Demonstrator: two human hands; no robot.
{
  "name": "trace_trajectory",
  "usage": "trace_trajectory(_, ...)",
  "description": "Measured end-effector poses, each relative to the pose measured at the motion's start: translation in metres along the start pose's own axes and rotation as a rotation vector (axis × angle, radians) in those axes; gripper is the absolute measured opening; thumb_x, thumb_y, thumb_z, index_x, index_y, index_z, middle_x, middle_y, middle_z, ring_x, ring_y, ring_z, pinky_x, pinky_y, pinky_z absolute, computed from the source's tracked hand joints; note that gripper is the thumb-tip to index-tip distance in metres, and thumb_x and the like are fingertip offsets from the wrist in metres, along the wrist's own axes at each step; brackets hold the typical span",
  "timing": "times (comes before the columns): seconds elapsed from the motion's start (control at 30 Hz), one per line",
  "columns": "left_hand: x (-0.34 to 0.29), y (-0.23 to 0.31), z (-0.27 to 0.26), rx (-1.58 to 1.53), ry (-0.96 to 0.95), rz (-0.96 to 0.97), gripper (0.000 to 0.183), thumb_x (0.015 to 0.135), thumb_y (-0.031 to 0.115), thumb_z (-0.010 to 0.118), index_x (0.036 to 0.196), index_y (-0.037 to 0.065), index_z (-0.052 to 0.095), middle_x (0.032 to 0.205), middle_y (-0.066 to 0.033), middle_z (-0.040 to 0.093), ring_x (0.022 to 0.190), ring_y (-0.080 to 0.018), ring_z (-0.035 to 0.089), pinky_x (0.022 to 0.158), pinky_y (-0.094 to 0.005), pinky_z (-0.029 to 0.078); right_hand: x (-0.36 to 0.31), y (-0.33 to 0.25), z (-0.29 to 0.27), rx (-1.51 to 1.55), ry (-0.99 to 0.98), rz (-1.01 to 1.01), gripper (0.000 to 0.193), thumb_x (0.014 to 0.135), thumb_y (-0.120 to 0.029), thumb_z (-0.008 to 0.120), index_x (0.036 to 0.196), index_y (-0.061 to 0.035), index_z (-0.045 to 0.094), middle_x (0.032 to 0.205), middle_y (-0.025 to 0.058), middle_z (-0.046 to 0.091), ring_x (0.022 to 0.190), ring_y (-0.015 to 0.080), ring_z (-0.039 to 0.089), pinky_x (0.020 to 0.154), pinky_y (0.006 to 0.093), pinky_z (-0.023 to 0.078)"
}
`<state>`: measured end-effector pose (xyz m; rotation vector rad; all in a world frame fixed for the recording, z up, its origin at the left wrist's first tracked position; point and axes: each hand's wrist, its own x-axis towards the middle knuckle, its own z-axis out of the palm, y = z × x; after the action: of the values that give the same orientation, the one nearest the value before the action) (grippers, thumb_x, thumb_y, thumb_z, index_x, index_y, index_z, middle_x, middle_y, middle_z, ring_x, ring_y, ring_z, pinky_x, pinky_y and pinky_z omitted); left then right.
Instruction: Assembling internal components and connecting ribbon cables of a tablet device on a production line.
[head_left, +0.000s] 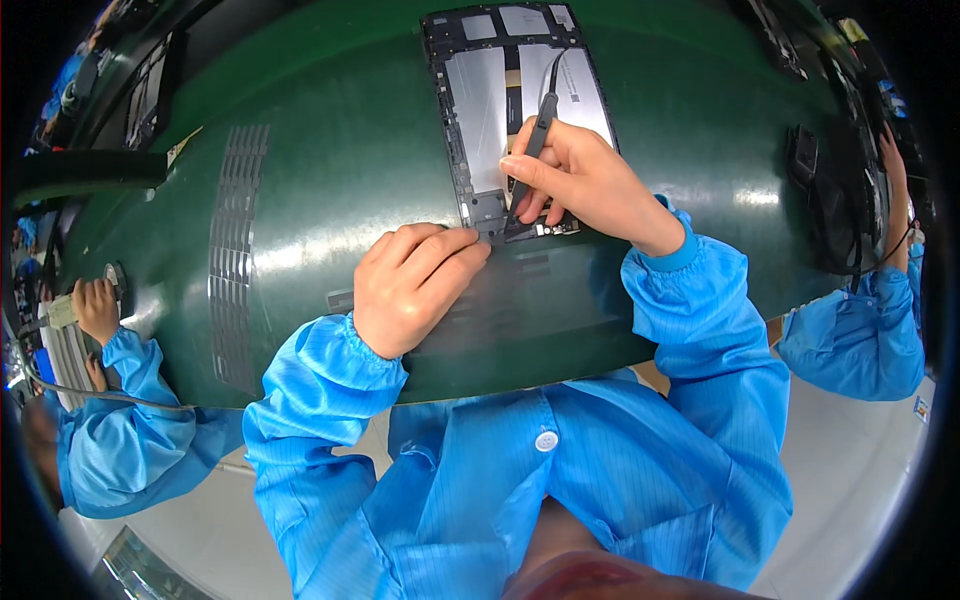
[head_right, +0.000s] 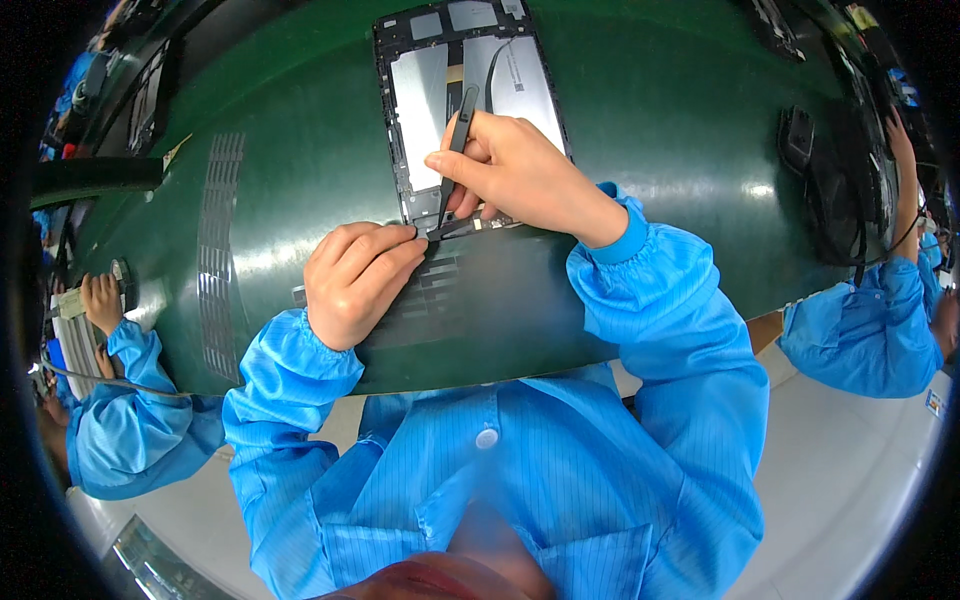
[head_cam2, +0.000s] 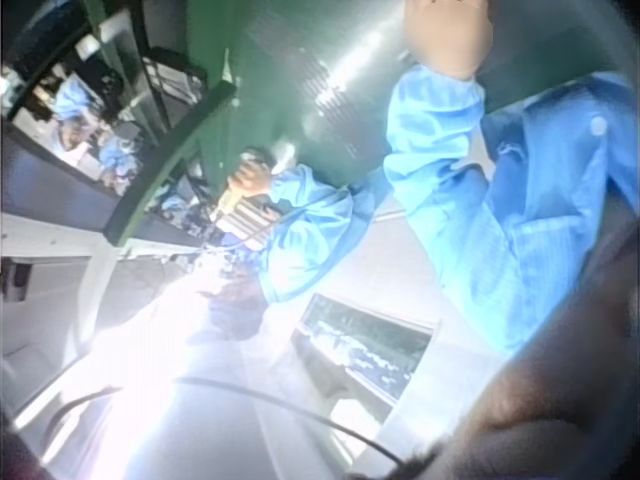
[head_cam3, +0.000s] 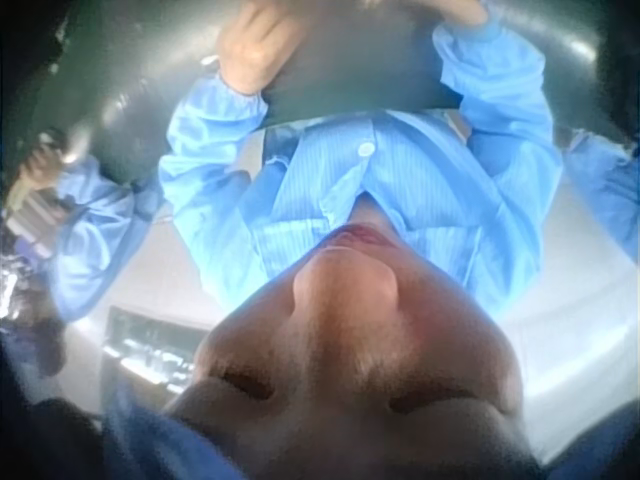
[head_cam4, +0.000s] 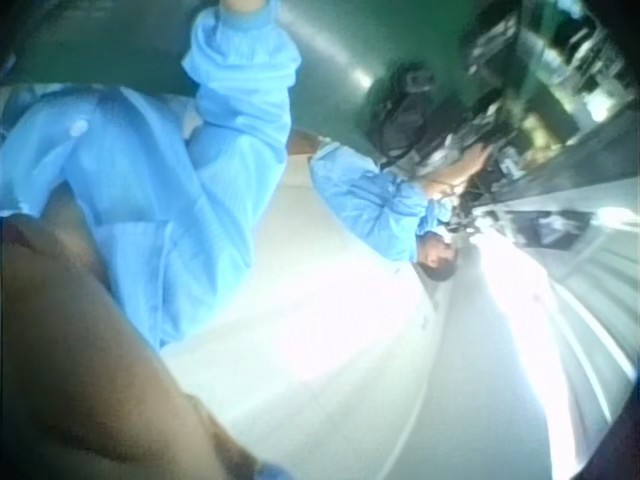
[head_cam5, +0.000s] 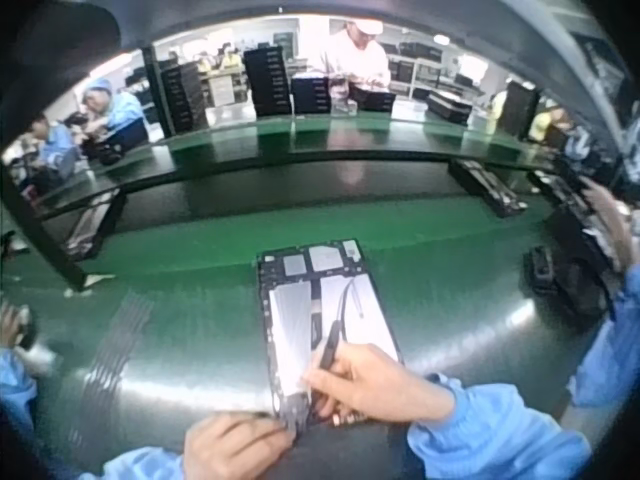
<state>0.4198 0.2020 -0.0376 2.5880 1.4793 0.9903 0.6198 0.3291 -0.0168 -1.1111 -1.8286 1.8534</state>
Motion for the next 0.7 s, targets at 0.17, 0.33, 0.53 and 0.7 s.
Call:
trace_trajectory(0.17,-0.003,-0.002,0.001,0.024,-0.005,0.011,0.026,0.066,0.011,0.069,0.092,0.008,0.071,0.097,-0.0018,0.068,0.084,-0.019,0.063,0.069,-0.0315,0.053,0.0,0.0,0.002,-0.018,-0.002,0.024,0.028,0.098,-0.028,0.061,0.106,-0.0014,0.056,0.079,0.0078,0.066,0.067,0.0131,0.069,0.05,0.021,0.051)
trace_trajectory(0.33,-0.004,-0.003,0.0,0.021,-0.016,0.004,0.028,0.066,0.011,0.069,0.094,0.009,0.072,0.097,-0.0018,0.068,0.085,-0.0188,0.063,0.069,-0.0316,0.053,0.001,-0.003,0.003,-0.01,0.0,0.015,0.028,0.097,-0.027,0.061,0.103,0.0006,0.057,0.078,0.0104,0.068,0.068,0.0151,0.07,0.051,0.0237,0.052)
trace_trajectory(0.53,0.001,0.001,-0.012,0.126,-0.141,0.037,0.04,0.067,0.013,0.065,0.106,0.015,0.073,0.101,-0.0003,0.066,0.089,-0.0175,0.062,0.071,-0.0302,0.051,0.0,-0.005,0.005,-0.006,0.019,0.01,0.029,0.097,-0.027,0.062,0.1,0.0023,0.058,0.08,0.0134,0.07,0.068,0.0168,0.071,0.053,0.0262,0.054)
trace_trajectory(0.7,0.006,0.0,-0.012,0.131,-0.17,0.029,0.042,0.066,0.011,0.065,0.106,0.017,0.075,0.1,0.0001,0.066,0.088,-0.0183,0.063,0.068,-0.0298,0.05,-0.006,0.004,0.003,0.047,0.048,-0.041,0.027,0.097,-0.025,0.062,0.1,0.0011,0.057,0.08,0.0123,0.07,0.069,0.0152,0.07,0.052,0.0245,0.053)
